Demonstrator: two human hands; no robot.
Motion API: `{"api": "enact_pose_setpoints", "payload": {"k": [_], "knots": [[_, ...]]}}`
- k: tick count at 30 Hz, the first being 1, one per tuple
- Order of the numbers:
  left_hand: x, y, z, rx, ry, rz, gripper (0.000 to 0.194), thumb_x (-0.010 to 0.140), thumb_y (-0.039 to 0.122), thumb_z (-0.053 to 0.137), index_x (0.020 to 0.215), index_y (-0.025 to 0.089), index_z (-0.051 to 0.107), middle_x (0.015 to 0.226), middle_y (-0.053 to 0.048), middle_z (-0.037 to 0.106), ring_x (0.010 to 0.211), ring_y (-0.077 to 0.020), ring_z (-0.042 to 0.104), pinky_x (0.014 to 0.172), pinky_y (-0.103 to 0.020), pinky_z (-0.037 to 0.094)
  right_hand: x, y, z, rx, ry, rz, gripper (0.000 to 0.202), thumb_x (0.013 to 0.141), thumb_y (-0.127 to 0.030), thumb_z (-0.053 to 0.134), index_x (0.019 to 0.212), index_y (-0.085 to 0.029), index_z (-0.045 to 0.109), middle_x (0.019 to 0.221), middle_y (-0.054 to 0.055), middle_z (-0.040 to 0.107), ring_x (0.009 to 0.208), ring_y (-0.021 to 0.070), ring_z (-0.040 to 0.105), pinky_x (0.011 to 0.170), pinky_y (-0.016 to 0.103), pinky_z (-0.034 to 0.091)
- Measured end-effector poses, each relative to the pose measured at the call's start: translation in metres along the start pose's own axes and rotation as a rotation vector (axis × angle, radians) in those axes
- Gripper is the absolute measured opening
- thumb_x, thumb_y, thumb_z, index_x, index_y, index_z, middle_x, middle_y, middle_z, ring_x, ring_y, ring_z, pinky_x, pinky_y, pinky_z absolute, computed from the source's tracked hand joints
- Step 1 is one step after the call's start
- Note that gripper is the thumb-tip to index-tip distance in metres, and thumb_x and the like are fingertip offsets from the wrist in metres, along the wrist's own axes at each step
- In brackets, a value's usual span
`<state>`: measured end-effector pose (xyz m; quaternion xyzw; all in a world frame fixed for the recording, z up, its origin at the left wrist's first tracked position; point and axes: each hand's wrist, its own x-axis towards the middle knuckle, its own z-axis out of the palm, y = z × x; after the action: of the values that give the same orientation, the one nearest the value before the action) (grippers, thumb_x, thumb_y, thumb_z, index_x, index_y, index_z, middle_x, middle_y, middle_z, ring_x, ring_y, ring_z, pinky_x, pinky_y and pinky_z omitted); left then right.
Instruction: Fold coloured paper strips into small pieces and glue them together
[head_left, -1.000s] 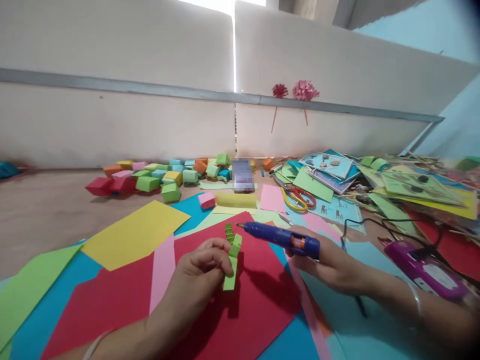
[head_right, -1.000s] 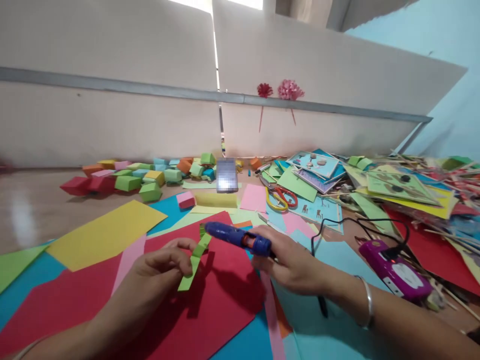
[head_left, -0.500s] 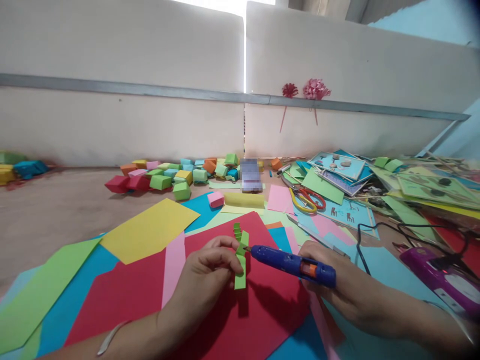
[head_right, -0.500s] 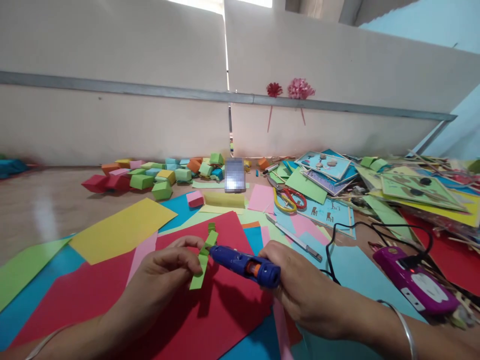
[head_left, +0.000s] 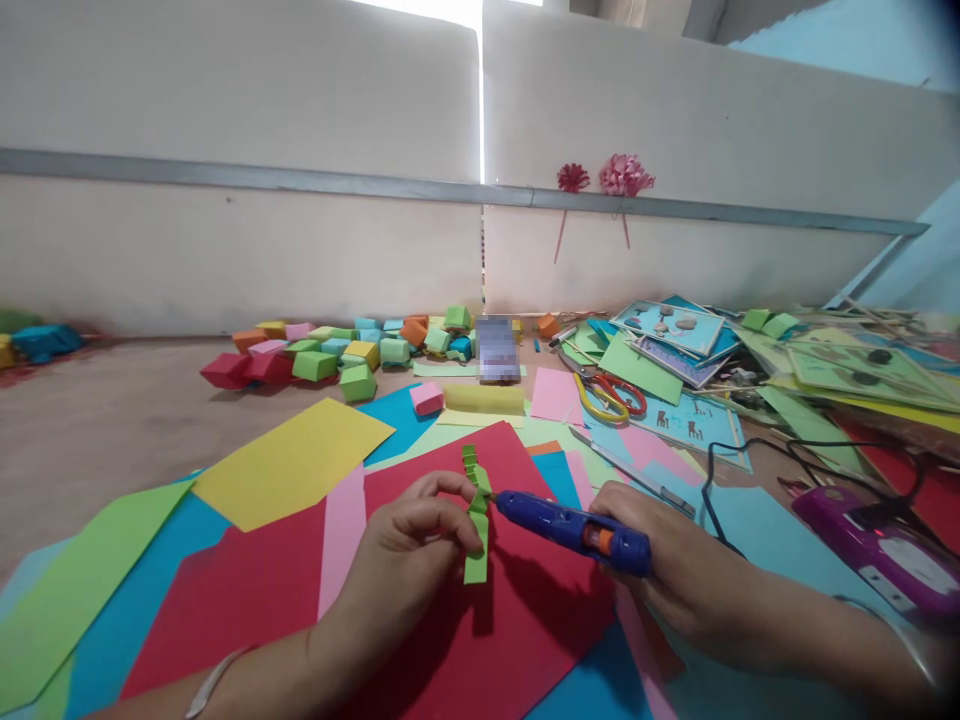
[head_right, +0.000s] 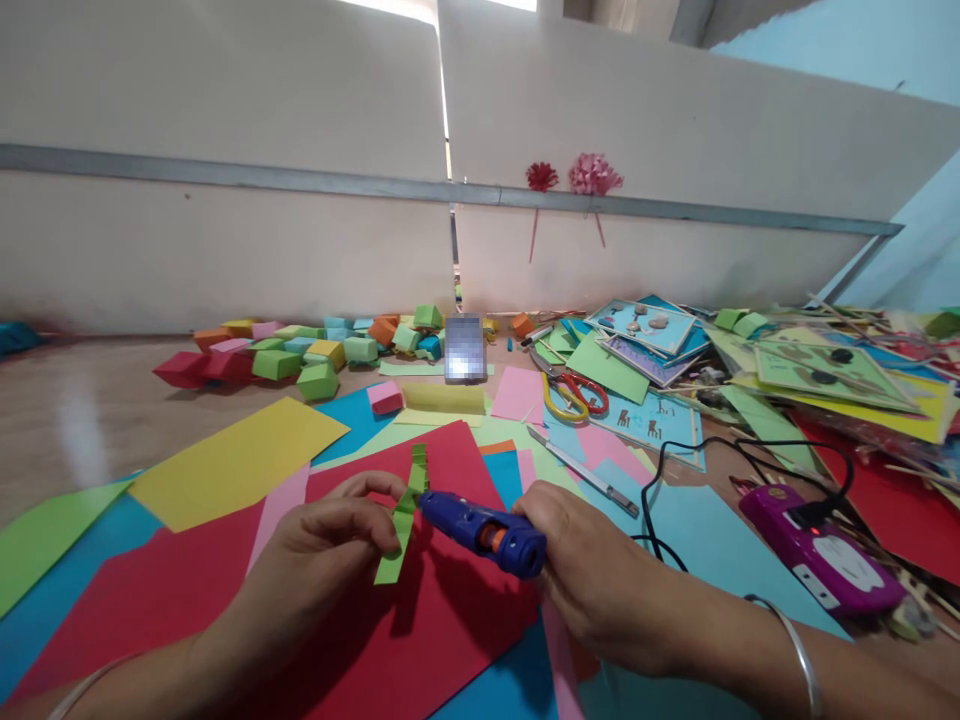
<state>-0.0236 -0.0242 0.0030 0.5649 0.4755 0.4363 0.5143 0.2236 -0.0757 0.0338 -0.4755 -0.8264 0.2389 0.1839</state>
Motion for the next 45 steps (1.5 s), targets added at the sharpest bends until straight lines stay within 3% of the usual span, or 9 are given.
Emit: {"api": "enact_pose_setpoints", "payload": {"k": [7, 23, 27, 45], "knots": [[-0.0006, 0.0005, 0.0019, 0.037, 0.0, -0.008, 0.015, 0.052, 0.02, 0.059, 0.039, 0.024, 0.066, 0.087, -0.007, 0.063, 0.09, -0.0249, 0.06, 0.073, -0.032, 0.048, -0.0023, 0.0041, 0.0024, 0.01, -0.063, 0.041, 0.013, 0.095, -0.018, 0.036, 0.088, -0.02, 0.047, 0.086, 0.006, 0.055, 0.07, 0.0166, 0.048, 0.063, 0.028, 0.041], [-0.0008, -0.0049, -0.0011, 0.027, -0.034, -0.042, 0.013, 0.058, 0.02, 0.063, 0.045, 0.022, 0.068, 0.091, -0.008, 0.06, 0.081, -0.0229, 0.061, 0.055, -0.028, 0.047, -0.0048, 0.0034, 0.0034, -0.026, -0.058, 0.061, 0.014, 0.093, -0.015, 0.034, 0.085, -0.02, 0.044, 0.084, 0.006, 0.053, 0.07, 0.0172, 0.045, 0.063, 0.03, 0.039], [0.0006, -0.0048, -0.0005, 0.04, -0.034, -0.024, 0.013, 0.057, 0.02, 0.064, 0.045, 0.022, 0.068, 0.089, -0.008, 0.061, 0.087, -0.0241, 0.061, 0.057, -0.027, 0.048, -0.0064, 0.0001, 0.0017, -0.02, -0.11, 0.047, 0.016, 0.095, -0.017, 0.031, 0.086, -0.02, 0.044, 0.086, 0.006, 0.053, 0.071, 0.0167, 0.044, 0.064, 0.029, 0.039], [-0.0002, -0.006, -0.0014, 0.022, -0.038, 0.032, 0.015, 0.059, 0.017, 0.063, 0.046, 0.022, 0.068, 0.089, -0.007, 0.061, 0.082, -0.0209, 0.062, 0.054, -0.026, 0.05, -0.0079, 0.0028, 0.002, -0.014, -0.072, 0.042, 0.017, 0.096, -0.022, 0.032, 0.086, -0.019, 0.045, 0.084, 0.005, 0.053, 0.07, 0.0167, 0.045, 0.062, 0.029, 0.039]]}}
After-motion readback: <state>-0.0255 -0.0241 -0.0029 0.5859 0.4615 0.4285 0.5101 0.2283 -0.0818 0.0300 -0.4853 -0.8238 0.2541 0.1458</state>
